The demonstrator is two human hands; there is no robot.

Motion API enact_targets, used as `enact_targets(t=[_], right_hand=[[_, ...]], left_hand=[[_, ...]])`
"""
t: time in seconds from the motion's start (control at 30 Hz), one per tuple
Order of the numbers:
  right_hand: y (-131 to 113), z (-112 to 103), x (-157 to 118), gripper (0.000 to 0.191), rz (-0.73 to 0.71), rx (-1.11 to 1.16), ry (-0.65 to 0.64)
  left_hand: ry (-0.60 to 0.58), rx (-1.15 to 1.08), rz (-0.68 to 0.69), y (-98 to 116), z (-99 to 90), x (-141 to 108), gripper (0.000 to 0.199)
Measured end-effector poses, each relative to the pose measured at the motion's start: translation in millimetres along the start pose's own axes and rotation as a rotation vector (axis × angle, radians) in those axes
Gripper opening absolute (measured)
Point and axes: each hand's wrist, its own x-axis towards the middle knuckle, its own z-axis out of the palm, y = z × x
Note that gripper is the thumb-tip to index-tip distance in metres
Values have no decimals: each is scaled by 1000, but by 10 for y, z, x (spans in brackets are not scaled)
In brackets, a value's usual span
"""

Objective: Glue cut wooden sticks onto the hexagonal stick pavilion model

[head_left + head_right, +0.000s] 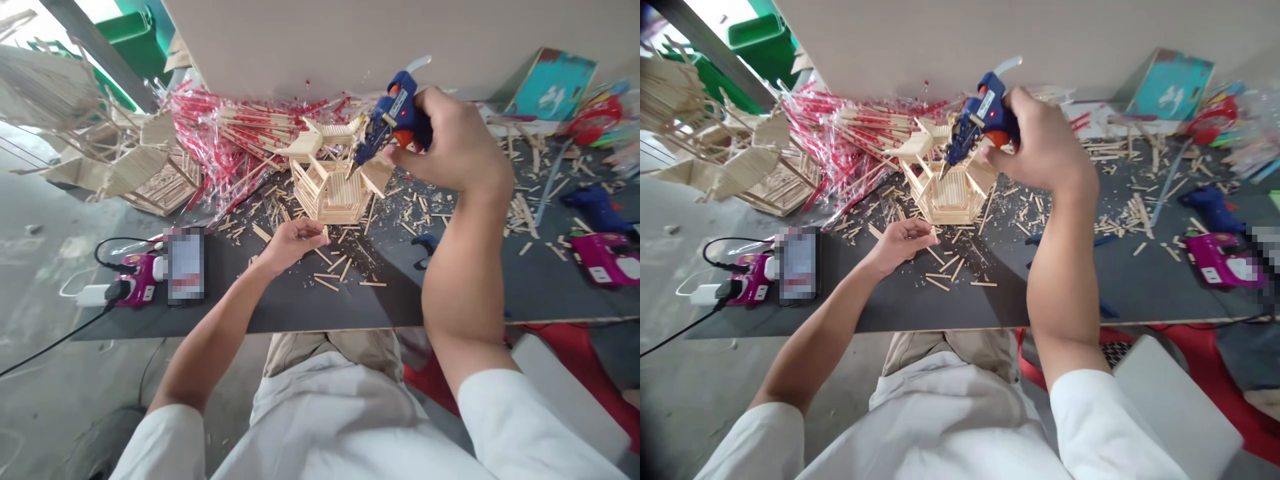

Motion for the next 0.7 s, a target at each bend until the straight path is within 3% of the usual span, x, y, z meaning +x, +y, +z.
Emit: enact_targets(t=[0.2, 0.33, 0.7], right_hand=[[-215, 7, 6, 28, -180, 55, -11], [-288, 93, 50, 27, -163, 2, -69], [-199, 185, 87, 31, -124, -12, -111]], left_hand=[[-5, -40, 1, 1, 7, 7, 50], [3, -50, -8, 11, 10, -2, 50], [24, 58, -22, -17, -9, -4, 46]])
